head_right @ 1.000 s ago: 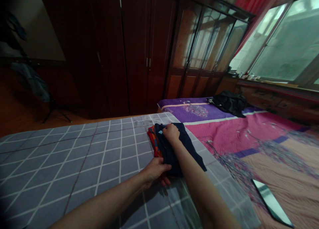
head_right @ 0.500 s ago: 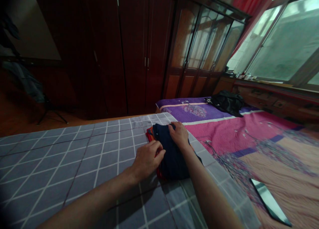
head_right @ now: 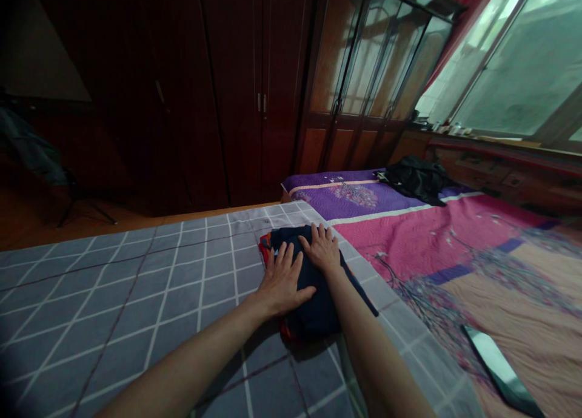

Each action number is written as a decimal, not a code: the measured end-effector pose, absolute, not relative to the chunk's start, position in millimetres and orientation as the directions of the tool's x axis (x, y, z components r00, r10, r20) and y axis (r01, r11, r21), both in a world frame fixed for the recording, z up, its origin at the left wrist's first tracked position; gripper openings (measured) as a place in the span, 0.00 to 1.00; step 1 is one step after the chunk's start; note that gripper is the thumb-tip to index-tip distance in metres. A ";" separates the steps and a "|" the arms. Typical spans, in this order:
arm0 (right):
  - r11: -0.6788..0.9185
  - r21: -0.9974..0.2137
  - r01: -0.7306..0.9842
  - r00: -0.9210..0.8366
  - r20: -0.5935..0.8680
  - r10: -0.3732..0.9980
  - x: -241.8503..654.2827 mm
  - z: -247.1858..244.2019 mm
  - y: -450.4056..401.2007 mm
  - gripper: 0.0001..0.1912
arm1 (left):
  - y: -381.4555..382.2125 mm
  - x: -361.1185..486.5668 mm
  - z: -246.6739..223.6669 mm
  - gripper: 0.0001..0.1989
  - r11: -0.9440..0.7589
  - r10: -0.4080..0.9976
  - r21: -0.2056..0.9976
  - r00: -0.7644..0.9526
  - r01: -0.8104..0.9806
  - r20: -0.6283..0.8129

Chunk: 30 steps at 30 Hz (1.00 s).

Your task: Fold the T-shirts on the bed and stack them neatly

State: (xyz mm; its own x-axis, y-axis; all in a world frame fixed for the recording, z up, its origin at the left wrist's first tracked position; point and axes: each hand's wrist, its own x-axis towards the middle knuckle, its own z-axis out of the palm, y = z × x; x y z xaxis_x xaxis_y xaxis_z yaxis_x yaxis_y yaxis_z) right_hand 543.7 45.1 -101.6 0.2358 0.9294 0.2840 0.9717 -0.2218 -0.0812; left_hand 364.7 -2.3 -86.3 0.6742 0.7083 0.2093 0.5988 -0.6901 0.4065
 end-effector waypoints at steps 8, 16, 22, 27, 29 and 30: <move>-0.212 -0.033 0.977 0.214 0.263 0.941 538.9 -89.2 38.4 0.37 | -5.3 365.1 -78.6 0.45 -0.656 0.731 0.424 0.665 0.625 0.150; -0.203 -0.002 0.979 0.193 0.320 0.927 538.7 -80.3 -36.3 0.39 | 33.5 348.3 -47.7 0.32 -0.754 0.647 0.334 0.726 0.566 0.232; -0.253 0.009 0.968 0.245 0.204 0.948 547.2 -106.4 -56.2 0.40 | 64.8 339.9 -78.6 0.43 -0.569 0.776 0.472 0.630 0.674 0.036; -0.201 -0.066 0.977 0.211 0.233 0.949 552.1 -109.5 -51.8 0.37 | 62.5 340.5 -84.0 0.46 -0.526 0.787 0.571 0.616 0.631 0.044; -0.143 -0.111 0.983 0.167 0.253 0.953 556.0 -109.9 -52.6 0.35 | 58.6 337.7 -78.7 0.47 -0.503 0.793 0.602 0.608 0.621 0.036; -0.113 -0.130 0.985 0.145 0.267 0.953 558.9 -110.4 -53.5 0.33 | 55.9 333.3 -75.6 0.47 -0.500 0.793 0.611 0.608 0.614 0.038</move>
State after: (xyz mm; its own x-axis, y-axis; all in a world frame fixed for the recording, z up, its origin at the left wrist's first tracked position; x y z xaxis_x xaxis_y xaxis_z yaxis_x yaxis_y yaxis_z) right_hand 558.9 -53.5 -110.4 0.1446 0.9529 0.2665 0.9851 -0.1133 -0.1296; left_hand 333.3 55.9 -75.6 0.6082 0.7929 0.0379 0.6139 -0.5002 0.6107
